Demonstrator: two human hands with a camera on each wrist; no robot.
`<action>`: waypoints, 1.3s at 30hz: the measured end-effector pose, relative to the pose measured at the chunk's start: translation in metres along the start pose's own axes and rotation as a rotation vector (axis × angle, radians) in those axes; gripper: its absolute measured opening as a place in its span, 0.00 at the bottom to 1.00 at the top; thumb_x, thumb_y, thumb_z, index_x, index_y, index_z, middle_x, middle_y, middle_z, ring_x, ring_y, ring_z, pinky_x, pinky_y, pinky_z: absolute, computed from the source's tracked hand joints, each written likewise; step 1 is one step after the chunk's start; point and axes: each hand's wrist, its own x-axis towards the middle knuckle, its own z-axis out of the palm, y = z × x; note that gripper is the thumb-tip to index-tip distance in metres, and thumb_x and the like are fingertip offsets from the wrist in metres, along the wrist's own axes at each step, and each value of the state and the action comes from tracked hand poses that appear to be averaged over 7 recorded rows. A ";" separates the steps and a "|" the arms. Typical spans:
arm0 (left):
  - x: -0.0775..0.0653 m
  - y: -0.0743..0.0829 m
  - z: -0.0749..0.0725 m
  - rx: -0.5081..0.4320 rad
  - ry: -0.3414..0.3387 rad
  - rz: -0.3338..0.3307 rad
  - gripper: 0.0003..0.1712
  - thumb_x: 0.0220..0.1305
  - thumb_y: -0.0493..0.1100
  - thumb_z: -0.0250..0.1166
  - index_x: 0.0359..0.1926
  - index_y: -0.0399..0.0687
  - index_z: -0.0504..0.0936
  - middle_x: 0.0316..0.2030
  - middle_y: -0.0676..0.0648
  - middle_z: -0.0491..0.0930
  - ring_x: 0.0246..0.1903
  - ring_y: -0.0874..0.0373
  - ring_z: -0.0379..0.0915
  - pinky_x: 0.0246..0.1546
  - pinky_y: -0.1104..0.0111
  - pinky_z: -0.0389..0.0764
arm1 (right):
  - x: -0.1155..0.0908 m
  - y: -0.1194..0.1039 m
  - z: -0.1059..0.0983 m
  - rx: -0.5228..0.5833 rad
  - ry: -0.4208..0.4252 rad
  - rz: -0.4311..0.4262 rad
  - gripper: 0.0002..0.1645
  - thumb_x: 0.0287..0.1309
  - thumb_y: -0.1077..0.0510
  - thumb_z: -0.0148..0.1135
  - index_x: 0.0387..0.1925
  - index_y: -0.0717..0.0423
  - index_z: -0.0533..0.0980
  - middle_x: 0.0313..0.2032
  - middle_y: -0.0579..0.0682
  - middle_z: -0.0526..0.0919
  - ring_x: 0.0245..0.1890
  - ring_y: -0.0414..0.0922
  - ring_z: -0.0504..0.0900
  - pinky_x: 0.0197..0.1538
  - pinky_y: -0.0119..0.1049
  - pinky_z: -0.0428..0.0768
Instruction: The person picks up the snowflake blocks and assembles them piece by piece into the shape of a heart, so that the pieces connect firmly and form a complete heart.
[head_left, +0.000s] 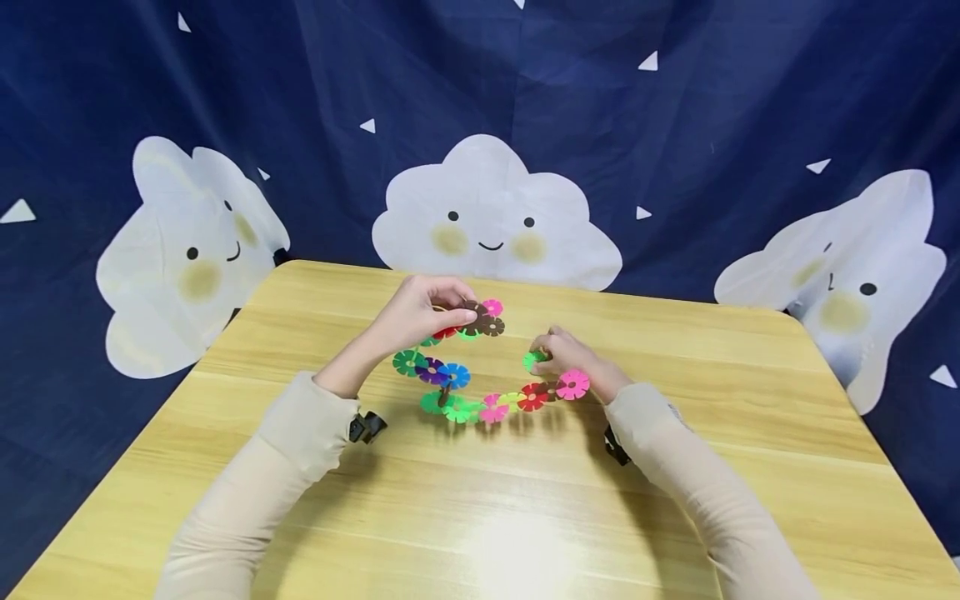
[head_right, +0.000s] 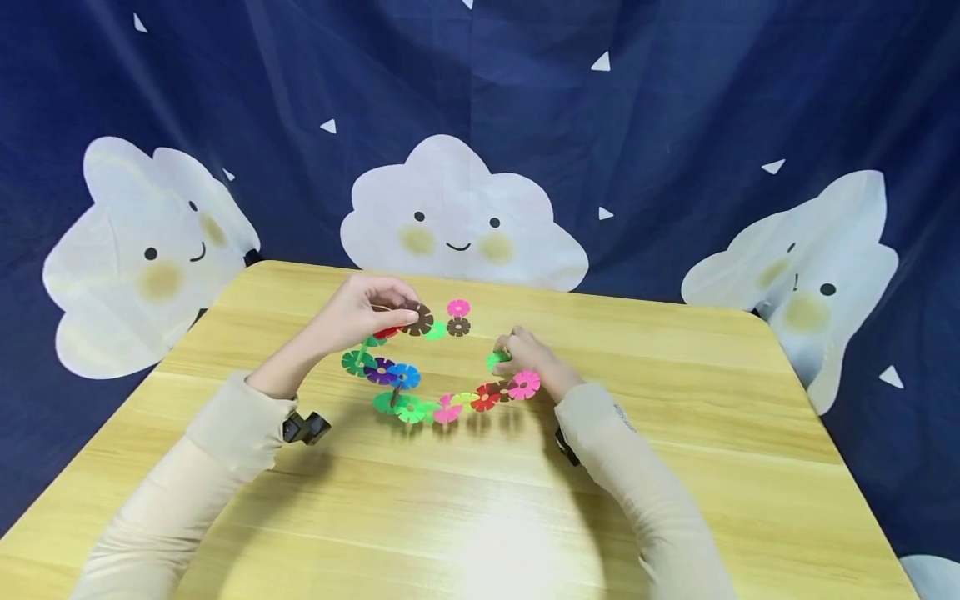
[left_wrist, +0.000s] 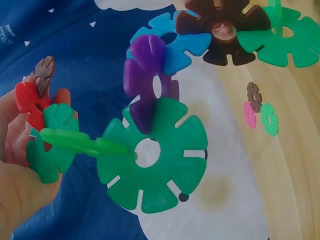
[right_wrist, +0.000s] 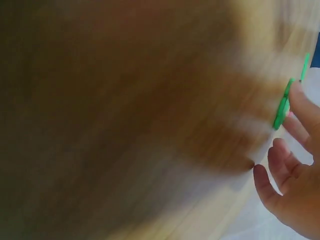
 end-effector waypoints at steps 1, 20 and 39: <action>0.000 0.000 0.000 0.000 0.001 -0.002 0.06 0.55 0.36 0.65 0.34 0.39 0.81 0.24 0.45 0.82 0.25 0.57 0.76 0.28 0.68 0.74 | -0.001 0.002 0.000 0.013 0.016 -0.009 0.19 0.48 0.59 0.67 0.40 0.68 0.76 0.34 0.56 0.72 0.36 0.47 0.68 0.40 0.38 0.72; 0.005 0.006 0.009 0.048 0.016 0.033 0.07 0.58 0.36 0.62 0.38 0.39 0.82 0.26 0.46 0.82 0.26 0.58 0.75 0.32 0.68 0.77 | -0.048 -0.071 -0.087 0.681 0.341 -0.172 0.15 0.58 0.68 0.54 0.48 0.67 0.70 0.17 0.47 0.72 0.13 0.39 0.63 0.18 0.29 0.64; 0.007 0.012 0.026 0.136 0.112 0.140 0.04 0.56 0.35 0.64 0.32 0.37 0.82 0.23 0.45 0.80 0.17 0.60 0.69 0.19 0.73 0.71 | -0.043 -0.118 -0.078 0.978 0.408 -0.041 0.15 0.59 0.66 0.54 0.46 0.73 0.69 0.11 0.44 0.74 0.09 0.36 0.69 0.15 0.25 0.66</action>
